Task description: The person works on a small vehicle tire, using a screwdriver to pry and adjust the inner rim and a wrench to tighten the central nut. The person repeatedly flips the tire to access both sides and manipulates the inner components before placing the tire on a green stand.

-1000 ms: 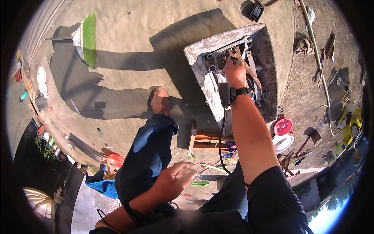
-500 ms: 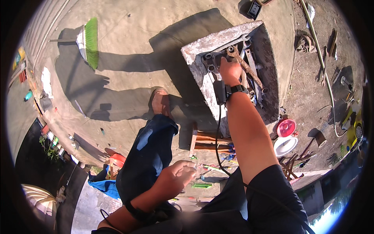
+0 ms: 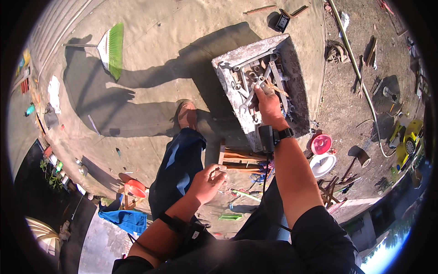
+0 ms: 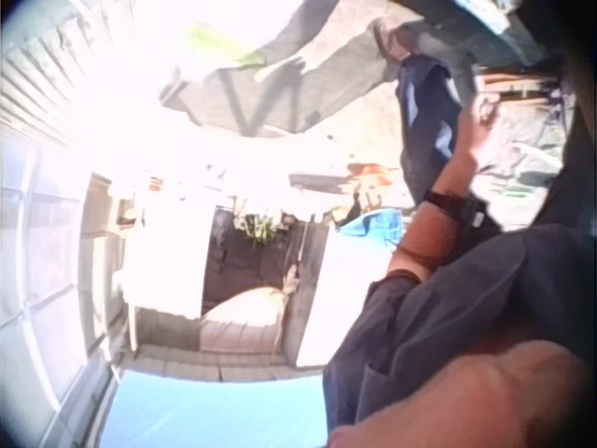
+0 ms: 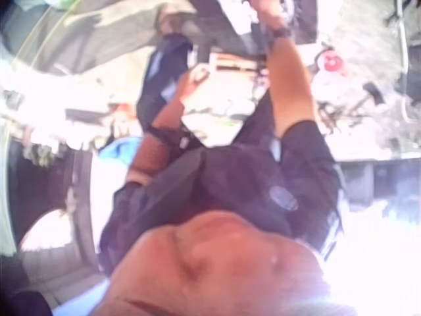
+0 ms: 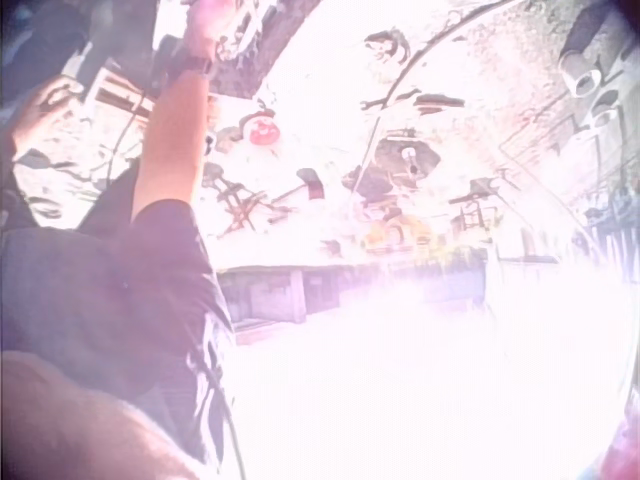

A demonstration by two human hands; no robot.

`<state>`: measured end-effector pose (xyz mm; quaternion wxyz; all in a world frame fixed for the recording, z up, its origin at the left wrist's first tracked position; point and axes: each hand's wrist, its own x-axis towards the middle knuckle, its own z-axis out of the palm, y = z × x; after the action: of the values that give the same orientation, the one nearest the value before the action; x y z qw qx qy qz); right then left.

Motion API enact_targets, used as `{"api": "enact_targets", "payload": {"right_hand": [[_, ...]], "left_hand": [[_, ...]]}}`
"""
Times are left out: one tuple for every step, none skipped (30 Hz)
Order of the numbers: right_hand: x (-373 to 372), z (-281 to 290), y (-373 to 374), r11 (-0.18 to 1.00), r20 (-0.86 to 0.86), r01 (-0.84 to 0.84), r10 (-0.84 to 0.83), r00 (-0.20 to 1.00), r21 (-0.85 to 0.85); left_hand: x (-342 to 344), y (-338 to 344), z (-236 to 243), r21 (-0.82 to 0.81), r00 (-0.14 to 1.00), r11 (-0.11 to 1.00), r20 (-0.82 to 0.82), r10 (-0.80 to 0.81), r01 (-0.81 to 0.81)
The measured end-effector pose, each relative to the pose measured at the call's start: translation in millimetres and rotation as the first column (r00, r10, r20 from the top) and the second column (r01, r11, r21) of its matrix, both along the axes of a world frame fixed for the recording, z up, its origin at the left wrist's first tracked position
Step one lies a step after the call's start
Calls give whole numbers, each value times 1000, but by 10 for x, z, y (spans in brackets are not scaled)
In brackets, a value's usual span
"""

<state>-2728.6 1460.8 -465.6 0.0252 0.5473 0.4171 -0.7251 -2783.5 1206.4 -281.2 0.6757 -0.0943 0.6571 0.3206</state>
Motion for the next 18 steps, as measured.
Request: {"api": "enact_targets", "payload": {"right_hand": [[44, 211, -3, 998, -43, -6, 4, 999, -57], [93, 367, 10, 994, -74, -85, 80, 994, -74], [39, 650, -15, 995, -94, -44, 35, 995, -95], [-8, 944, -46, 993, -113, -4, -9, 994, -117], [-34, 1237, -31, 994, -143, -89, 78, 987, -71], [-89, 1535, -35, 993, -137, -97, 87, 987, -70], [-109, 1766, -76, 993, -176, -101, 88, 980, -65], [-165, 2028, -110, 993, -215, -104, 90, 972, -58], [-225, 2314, -140, 994, -223, -108, 98, 970, -32], [-272, 2592, -196, 996, -214, -90, 82, 973, -27], [-307, 2851, -237, 996, -214, -78, 69, 974, -34], [-330, 3077, -316, 997, -212, -55, 42, 976, -52], [-352, 3316, -380, 997, -228, -4, -15, 973, -80], [-378, 3577, -446, 993, -247, 40, -67, 967, -111], [-403, 3835, -528, 985, -238, 128, -154, 959, -119], [-398, 4066, -624, 976, -240, 168, -197, 951, -136], [-388, 4284, -690, 984, -278, 155, -172, 945, -84], [-382, 4468, -740, 990, -317, 139, -142, 938, -32]], "left_hand": [[-1, 42, 37, -13, 999, 999, -3, 41, -41], [20, 38, 62, -24, 997, 996, -7, 82, -83], [17, -47, 15, -5, 995, 996, 31, 90, -90], [51, -153, 22, -14, 987, 989, 49, 150, -150], [-47, -63, 158, -41, 993, 994, 49, 104, -102], [-176, 50, 310, -67, 997, 996, 50, 55, -52], [-261, 94, 440, 3, 996, 996, 33, 87, -87], [-364, 140, 597, 76, 993, 990, 18, 120, -121], [-472, 181, 763, 147, 989, 978, 7, 150, -149], [-578, 226, 943, 231, 977, 950, 29, 211, -212], [-715, 318, 1179, 319, 963, 909, 61, 263, -268], [-844, 363, 1381, 389, 948, 865, 100, 301, -316], [-961, 399, 1545, 381, 924, 841, 154, 350, -383], [-1073, 414, 1722, 367, 892, 814, 205, 402, -451], [-1209, 423, 1896, 389, 886, 797, 246, 392, -461], [-1322, 418, 2054, 435, 906, 797, 257, 335, -418], [-1439, 452, 2289, 443, 921, 809, 230, 315, -387], [-1537, 501, 2493, 452, 934, 818, 197, 298, -356]]}}
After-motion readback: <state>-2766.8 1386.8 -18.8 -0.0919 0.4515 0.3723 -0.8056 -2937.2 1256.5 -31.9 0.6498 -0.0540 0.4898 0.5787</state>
